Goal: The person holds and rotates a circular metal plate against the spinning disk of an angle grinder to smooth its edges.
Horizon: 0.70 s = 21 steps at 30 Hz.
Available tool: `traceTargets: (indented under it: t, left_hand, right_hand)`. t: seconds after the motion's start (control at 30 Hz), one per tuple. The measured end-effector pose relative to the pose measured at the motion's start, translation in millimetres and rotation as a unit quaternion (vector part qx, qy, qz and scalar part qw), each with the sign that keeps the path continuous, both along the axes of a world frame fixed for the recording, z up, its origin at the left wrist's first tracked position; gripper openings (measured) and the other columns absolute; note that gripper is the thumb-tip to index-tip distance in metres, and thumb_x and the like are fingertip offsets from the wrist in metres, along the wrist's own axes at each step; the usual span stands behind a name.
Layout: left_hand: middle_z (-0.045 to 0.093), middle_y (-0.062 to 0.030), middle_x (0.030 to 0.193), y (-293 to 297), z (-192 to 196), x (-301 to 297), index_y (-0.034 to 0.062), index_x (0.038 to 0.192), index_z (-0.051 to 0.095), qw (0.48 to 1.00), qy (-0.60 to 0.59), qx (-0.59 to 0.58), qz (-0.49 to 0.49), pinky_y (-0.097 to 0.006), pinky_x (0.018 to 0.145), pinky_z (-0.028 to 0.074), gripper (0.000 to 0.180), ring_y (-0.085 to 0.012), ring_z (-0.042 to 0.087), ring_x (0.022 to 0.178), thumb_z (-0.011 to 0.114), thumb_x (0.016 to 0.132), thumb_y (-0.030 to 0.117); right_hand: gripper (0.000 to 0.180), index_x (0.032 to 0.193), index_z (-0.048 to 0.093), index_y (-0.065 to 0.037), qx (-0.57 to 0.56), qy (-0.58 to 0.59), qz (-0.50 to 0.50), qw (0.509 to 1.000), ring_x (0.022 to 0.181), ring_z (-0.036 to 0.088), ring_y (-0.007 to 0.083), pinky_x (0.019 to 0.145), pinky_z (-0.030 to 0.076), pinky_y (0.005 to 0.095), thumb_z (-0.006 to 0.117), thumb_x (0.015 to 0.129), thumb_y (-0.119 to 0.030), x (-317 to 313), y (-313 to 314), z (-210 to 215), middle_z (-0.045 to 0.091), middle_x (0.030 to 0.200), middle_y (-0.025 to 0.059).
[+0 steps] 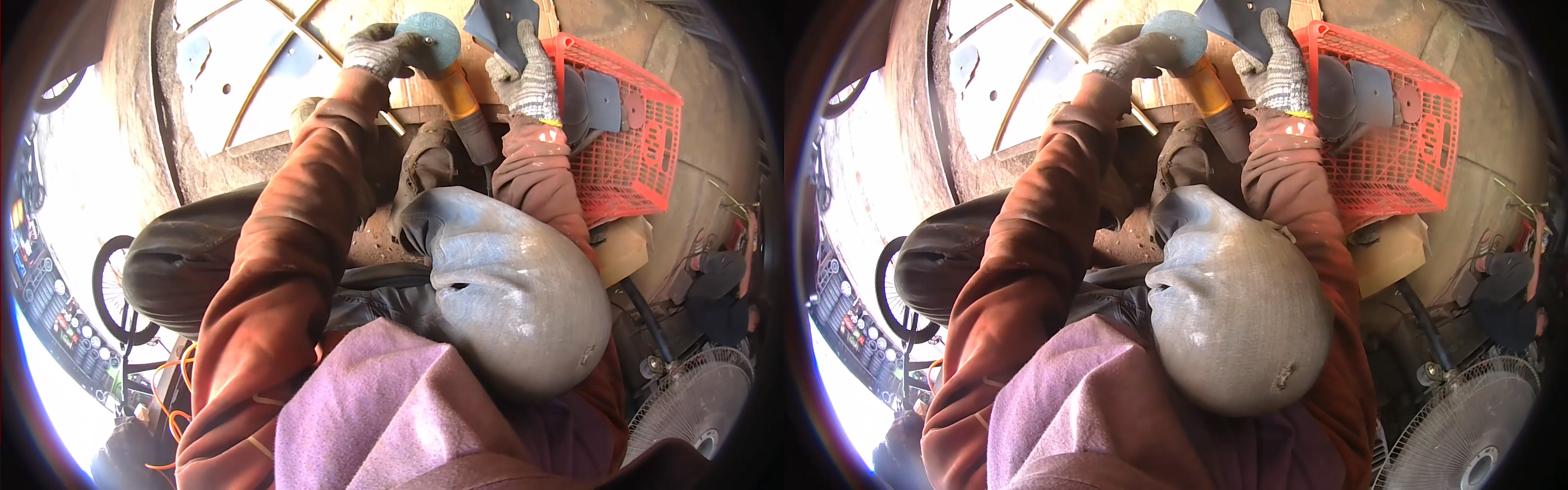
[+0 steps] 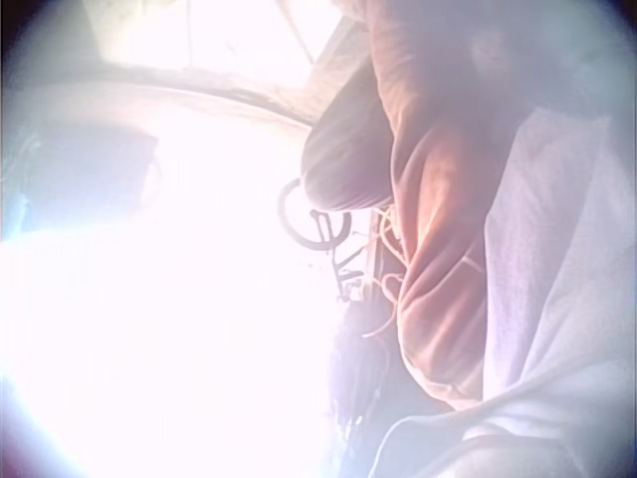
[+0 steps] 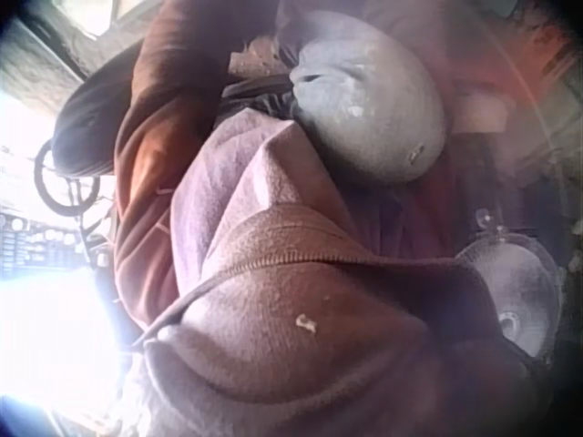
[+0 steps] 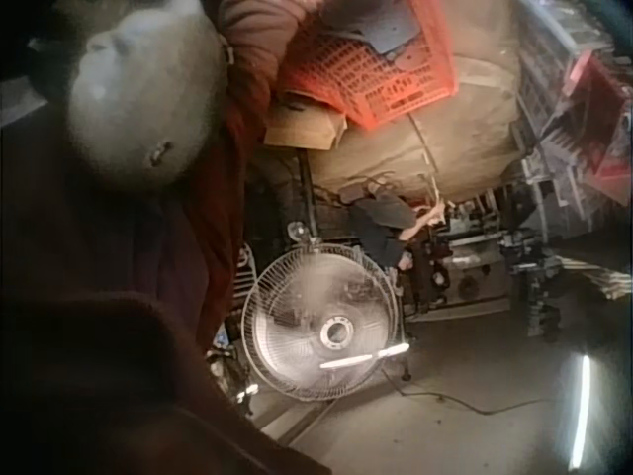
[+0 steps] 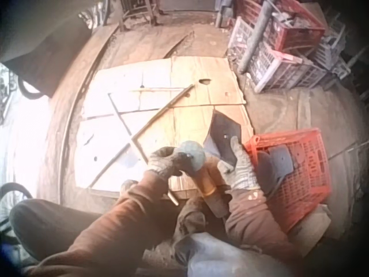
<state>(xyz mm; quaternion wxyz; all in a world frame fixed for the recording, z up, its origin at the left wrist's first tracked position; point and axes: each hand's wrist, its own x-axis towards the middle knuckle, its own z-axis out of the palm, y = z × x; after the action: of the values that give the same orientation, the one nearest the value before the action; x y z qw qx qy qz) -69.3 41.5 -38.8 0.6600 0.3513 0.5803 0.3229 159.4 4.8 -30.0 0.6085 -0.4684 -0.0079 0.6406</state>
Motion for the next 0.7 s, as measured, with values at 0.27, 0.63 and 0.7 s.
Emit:
traceTargets:
  t: [0.27,0.63,0.7]
  left_hand:
    - [0.072,-0.0151,0.093,6,-4,-2,-0.0041,0.108,0.068,1.000,-0.007,0.006,0.006,-0.035,0.058,0.062,0.037,-0.0253,0.072,0.076,0.080,0.082,0.019]
    - [0.072,-0.0126,0.085,-3,19,-13,0.0034,0.097,0.069,0.972,0.166,0.164,-0.029,-0.036,0.073,0.054,0.044,-0.0227,0.069,0.077,0.078,0.083,0.044]
    - [0.074,-0.0134,0.087,-2,31,-6,0.0003,0.099,0.071,0.962,0.216,0.156,-0.050,-0.035,0.074,0.055,0.042,-0.0223,0.070,0.079,0.079,0.081,0.037]
  right_hand:
    - [0.033,0.079,0.057,-0.011,-0.029,-0.012,-0.003,1.000,0.042,0.031,0.0127,0.044,0.029,0.0272,0.080,0.088,-0.034,0,-1,-6,0.047,0.057,-0.0007]
    - [0.050,0.107,0.071,0.001,0.042,-0.416,0.305,0.856,0.067,0.068,0.0194,0.059,0.053,0.0317,0.082,0.081,-0.041,-37,10,5,0.073,0.084,0.0117]
    - [0.045,0.102,0.072,-0.001,0.051,-0.564,0.310,0.763,0.062,0.064,0.0138,0.052,0.050,0.0312,0.081,0.082,-0.040,-29,13,-21,0.072,0.081,0.0067]
